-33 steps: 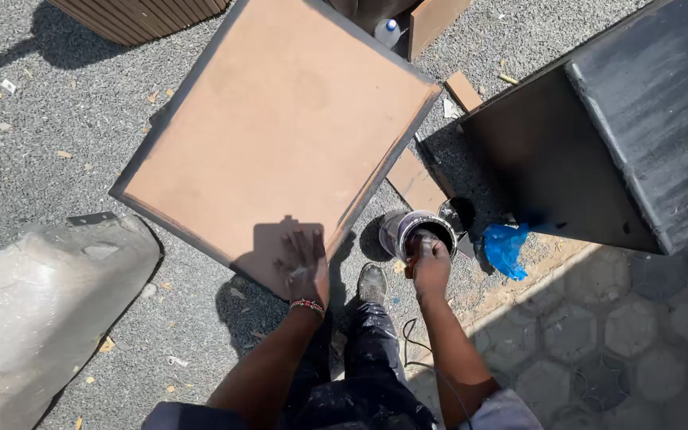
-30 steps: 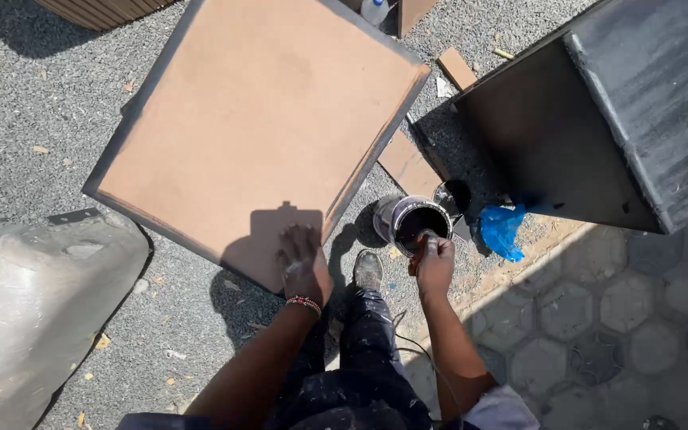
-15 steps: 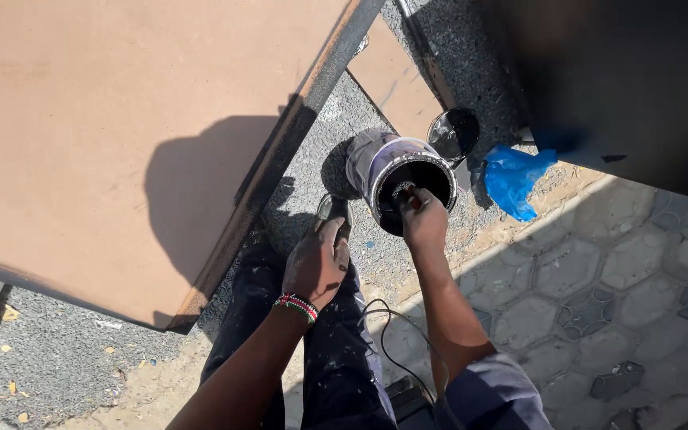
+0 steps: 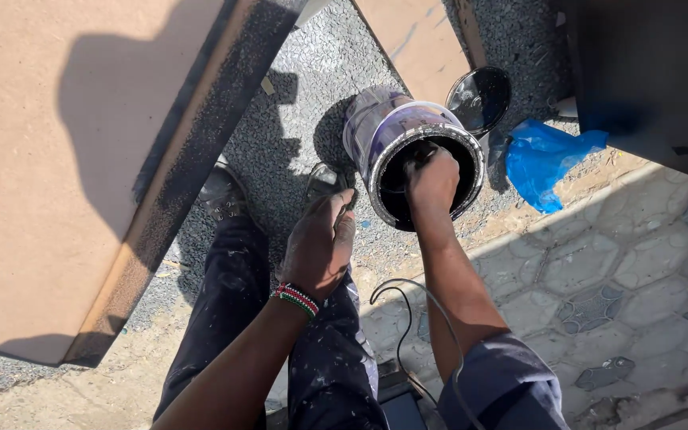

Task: The person paints the edges and surface of a wooden board with black paint using a sponge. They repeatedly dip the sponge into a paint can and apply the paint to the board, covering the edges and then the main surface area.

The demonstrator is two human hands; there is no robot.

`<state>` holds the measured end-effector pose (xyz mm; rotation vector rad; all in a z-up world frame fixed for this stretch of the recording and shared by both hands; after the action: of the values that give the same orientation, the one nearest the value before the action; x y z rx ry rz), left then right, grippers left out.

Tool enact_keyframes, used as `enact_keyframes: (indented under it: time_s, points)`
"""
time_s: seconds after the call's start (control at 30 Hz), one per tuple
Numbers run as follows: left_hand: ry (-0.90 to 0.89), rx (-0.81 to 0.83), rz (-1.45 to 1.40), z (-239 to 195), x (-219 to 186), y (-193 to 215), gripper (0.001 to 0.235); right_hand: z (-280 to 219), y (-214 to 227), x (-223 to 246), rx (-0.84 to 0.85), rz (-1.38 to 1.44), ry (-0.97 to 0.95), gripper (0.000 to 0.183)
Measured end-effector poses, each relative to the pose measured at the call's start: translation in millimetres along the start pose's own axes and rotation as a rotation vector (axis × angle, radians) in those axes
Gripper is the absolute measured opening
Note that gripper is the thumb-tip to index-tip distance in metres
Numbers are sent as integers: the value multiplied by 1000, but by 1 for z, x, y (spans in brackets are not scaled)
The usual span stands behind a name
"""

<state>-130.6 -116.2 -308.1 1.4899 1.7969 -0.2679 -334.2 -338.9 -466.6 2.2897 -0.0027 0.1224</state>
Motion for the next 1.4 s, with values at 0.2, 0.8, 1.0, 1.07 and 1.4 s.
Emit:
enact_keyframes:
  time_s: [0.2,0.8,1.0,1.07,1.4]
  points:
    - [113,47,-297,3,-8,-11,53,0,-15,-36,223,397,-126,40]
    - [164,43,-335,-3,-53,15,51,-83,67,21,754,1263,-203,44]
    - [-627,-271,-85,-33,-255,209,34,-111,216,148,652,1459,381,33]
    - [-692,-427,105,5,-278,259,38,-104,251,197,532,1475,393,26]
    - [-680,-698,743,126,-288,312,88,-74,386,352,-335,762,488,28]
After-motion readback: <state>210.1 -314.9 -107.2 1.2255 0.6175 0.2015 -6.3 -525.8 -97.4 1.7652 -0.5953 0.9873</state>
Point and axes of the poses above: each hand's wrist, its own z-axis towards the middle knuckle, its own y-axis out of the back of the hand, x = y × z, the point moved 9 cm from there along z, towards the middle knuckle, and after that the axes turned 2 degrees about x, right-handed, at the moved point
